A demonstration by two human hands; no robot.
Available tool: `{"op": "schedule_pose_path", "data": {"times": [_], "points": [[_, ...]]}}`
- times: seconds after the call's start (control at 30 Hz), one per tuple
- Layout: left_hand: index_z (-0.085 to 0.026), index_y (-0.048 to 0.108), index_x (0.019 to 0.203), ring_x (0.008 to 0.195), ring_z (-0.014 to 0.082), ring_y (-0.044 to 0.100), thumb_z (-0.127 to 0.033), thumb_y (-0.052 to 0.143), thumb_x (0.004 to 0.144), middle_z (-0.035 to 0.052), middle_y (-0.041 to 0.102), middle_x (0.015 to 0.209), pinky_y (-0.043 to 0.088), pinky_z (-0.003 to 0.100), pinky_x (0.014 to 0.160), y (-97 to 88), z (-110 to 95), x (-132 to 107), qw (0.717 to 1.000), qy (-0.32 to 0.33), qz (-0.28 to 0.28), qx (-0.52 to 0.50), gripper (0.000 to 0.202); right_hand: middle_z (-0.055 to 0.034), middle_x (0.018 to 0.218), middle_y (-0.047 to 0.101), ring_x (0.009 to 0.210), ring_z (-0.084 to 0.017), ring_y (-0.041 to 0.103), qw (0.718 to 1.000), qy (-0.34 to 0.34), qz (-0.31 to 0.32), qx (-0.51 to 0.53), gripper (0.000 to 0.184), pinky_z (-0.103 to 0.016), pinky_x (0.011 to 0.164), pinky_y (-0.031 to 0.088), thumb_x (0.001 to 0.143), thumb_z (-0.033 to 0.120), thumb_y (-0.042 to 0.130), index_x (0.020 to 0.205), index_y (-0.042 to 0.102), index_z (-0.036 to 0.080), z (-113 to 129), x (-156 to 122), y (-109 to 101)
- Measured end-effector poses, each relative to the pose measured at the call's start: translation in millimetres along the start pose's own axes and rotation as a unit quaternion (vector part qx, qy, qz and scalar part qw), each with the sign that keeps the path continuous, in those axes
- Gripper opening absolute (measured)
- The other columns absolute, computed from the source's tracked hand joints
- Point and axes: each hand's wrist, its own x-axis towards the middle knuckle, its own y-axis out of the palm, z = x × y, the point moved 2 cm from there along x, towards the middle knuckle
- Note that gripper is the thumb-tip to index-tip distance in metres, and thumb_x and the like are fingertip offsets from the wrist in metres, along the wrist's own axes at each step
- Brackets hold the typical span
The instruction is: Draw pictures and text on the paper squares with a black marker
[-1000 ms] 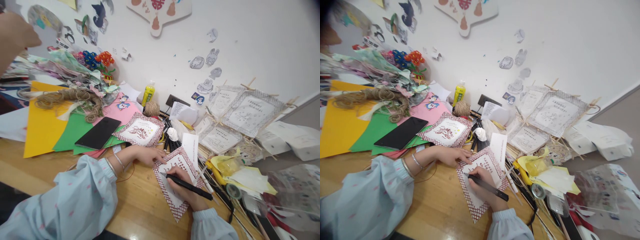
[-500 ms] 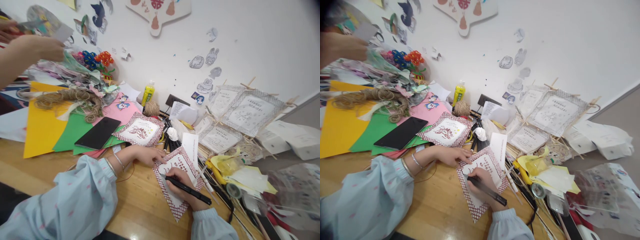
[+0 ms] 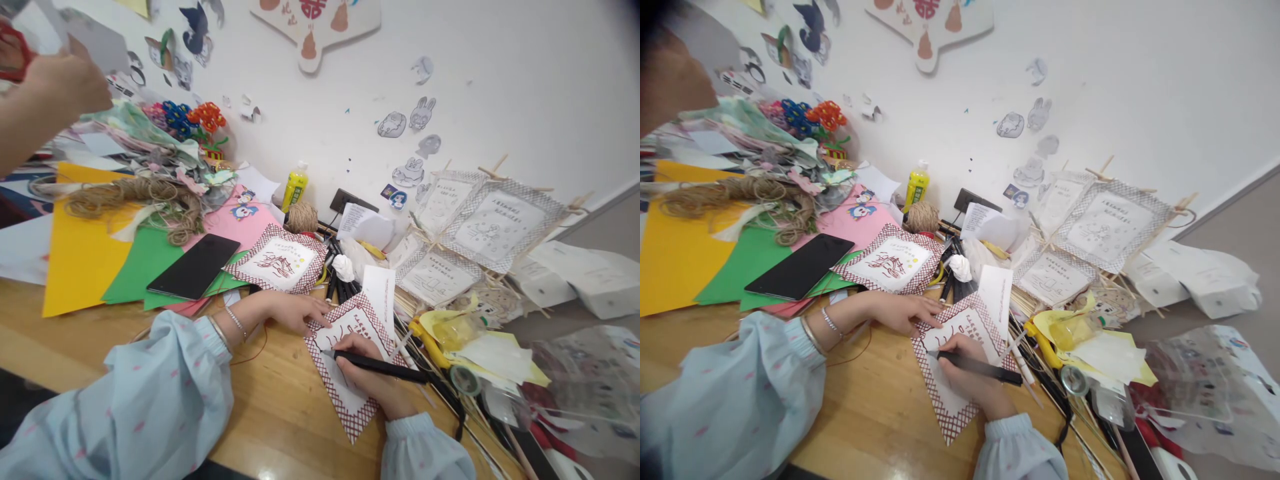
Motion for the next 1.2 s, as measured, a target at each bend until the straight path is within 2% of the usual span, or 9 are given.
{"op": "schedule_pose_path", "data": {"times": [0.23,0.53,0.8,1.07,1.2], "points": [[-0.024,0.058,0.132,0.141,0.0266,0.031,-0.012,0.061,0.08,0.0041,0.047,0.147,0.022,0.04,0.116,-1.4,-1.8,0.2,1.0,0.015,0.003,-0.003,0.053,-0.003,0.086,0.067,0.084,-0.022,0.062,1.0,0.002,0.016,-0.018,0.008,-0.035,0.077,0.047,0.078,0.022,0.06,0.085,0.063,0.022,3.5,1.3,1.5],[-0.027,0.057,0.133,0.14,0.0233,0.033,-0.01,0.059,0.079,-0.0001,0.045,0.148,0.019,0.037,0.116,-5.2,-7.8,-0.2,0.998,0.044,0.001,-0.032,0.056,-0.002,0.08,0.064,0.077,-0.02,0.061,1.0,-0.004,0.016,-0.004,0.004,-0.032,0.071,0.047,0.076,0.021,0.06,0.08,0.061,0.022,1.9,1.7,2.1],[-0.023,0.056,0.134,0.143,0.025,0.025,-0.01,0.062,0.078,0.0046,0.04,0.151,0.018,0.041,0.117,-3.6,-5.3,-0.3,1.0,0.002,0.013,-0.007,0.057,-0.0018,0.086,0.066,0.086,-0.022,0.061,1.0,0.03,-0.003,0.0,0.007,-0.034,0.078,0.048,0.078,0.024,0.061,0.084,0.064,0.022,3.0,-0.4,-1.0],[-0.025,0.058,0.132,0.139,0.0273,0.034,-0.007,0.06,0.076,0.0023,0.048,0.145,0.022,0.042,0.116,-5.4,-7.8,-0.7,0.999,0.038,-0.001,-0.029,0.059,-0.0024,0.084,0.068,0.082,-0.021,0.063,1.0,0.008,0.015,-0.021,0.008,-0.035,0.077,0.048,0.075,0.02,0.061,0.083,0.064,0.022,4.7,2.2,2.2],[-0.024,0.056,0.134,0.142,0.0273,0.029,-0.01,0.062,0.078,0.0037,0.042,0.15,0.02,0.043,0.117,-3.4,-4.5,-0.7,1.0,0.011,0.001,-0.022,0.058,-0.0016,0.083,0.068,0.081,-0.021,0.062,1.0,0.014,0.001,-0.002,0.006,-0.034,0.077,0.048,0.075,0.021,0.062,0.081,0.063,0.023,-0.3,0.7,0.8]]}}
